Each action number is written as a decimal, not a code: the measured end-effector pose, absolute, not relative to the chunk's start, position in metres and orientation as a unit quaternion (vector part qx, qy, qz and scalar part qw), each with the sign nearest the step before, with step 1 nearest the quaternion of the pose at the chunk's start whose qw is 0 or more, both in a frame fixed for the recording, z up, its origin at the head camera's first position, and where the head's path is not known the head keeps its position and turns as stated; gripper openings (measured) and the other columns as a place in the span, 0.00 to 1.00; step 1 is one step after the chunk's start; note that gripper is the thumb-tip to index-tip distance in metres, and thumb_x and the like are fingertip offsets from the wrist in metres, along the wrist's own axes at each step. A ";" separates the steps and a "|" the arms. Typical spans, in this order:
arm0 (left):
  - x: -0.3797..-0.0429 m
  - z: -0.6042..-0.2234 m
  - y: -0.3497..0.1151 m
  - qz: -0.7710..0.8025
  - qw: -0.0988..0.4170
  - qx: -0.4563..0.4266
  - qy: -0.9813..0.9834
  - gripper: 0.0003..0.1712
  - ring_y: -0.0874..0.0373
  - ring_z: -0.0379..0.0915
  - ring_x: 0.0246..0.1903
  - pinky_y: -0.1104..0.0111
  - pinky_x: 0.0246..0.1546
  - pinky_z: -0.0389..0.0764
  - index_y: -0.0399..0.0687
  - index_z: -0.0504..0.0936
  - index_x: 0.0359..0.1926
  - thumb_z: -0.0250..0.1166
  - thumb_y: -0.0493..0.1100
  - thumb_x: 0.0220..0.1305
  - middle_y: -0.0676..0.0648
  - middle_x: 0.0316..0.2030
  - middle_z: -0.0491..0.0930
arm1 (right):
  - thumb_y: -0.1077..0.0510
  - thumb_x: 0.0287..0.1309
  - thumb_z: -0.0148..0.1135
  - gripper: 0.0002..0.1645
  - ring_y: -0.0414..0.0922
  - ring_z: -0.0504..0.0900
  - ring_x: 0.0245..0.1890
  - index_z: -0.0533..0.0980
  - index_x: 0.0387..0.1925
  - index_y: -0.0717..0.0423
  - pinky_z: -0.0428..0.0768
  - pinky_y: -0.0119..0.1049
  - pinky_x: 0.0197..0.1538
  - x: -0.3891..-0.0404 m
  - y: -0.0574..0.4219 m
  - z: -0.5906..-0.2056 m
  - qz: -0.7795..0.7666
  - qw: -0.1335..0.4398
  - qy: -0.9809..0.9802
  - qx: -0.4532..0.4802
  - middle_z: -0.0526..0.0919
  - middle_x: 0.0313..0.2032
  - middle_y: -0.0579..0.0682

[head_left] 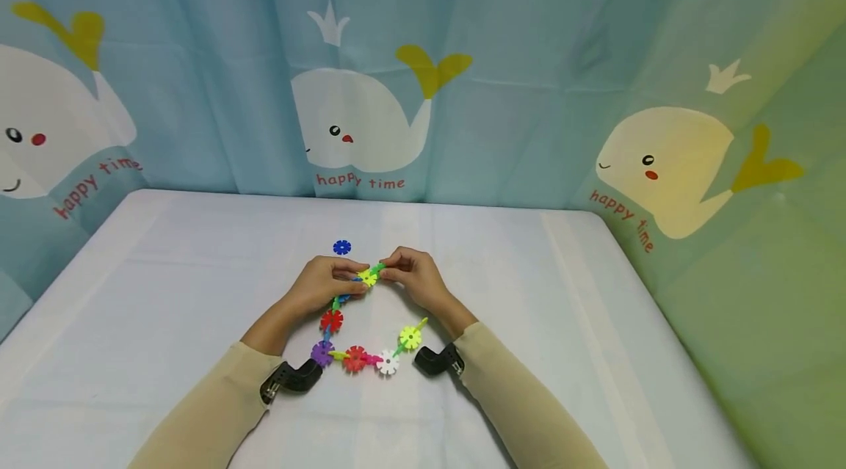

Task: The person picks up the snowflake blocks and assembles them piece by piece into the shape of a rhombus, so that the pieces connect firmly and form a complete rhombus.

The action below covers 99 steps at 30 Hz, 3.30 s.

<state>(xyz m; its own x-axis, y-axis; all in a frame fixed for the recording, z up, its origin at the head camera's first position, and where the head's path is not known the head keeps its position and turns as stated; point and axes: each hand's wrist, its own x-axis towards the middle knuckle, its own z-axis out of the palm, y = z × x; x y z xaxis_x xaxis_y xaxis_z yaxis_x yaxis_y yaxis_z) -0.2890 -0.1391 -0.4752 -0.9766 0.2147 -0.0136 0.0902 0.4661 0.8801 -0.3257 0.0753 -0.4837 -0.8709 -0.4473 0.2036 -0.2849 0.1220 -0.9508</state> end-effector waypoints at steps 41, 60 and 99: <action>-0.275 -0.475 -0.180 0.512 0.105 0.084 0.849 0.27 0.53 0.81 0.51 0.49 0.62 0.71 0.49 0.80 0.59 0.66 0.57 0.65 0.45 0.48 0.86 | 0.58 0.66 0.62 0.20 0.45 0.86 0.43 0.79 0.55 0.64 0.83 0.35 0.49 -0.366 0.079 -0.444 -0.511 0.206 0.811 -0.196 0.86 0.48 0.57; -0.261 -0.472 -0.199 0.535 0.110 0.090 0.833 0.26 0.59 0.82 0.45 0.48 0.62 0.70 0.44 0.79 0.60 0.65 0.53 0.67 0.45 0.45 0.87 | 0.58 0.57 0.71 0.22 0.40 0.82 0.47 0.81 0.54 0.57 0.77 0.26 0.44 -0.389 0.030 -0.446 -0.408 0.174 0.855 -0.270 0.87 0.48 0.50; -0.261 -0.471 -0.200 0.546 0.118 0.091 0.824 0.28 0.58 0.83 0.42 0.53 0.60 0.72 0.42 0.78 0.61 0.65 0.52 0.66 0.46 0.43 0.87 | 0.61 0.55 0.72 0.10 0.38 0.74 0.29 0.78 0.36 0.57 0.74 0.27 0.35 -0.378 0.034 -0.456 -0.411 0.108 0.877 -0.222 0.78 0.30 0.46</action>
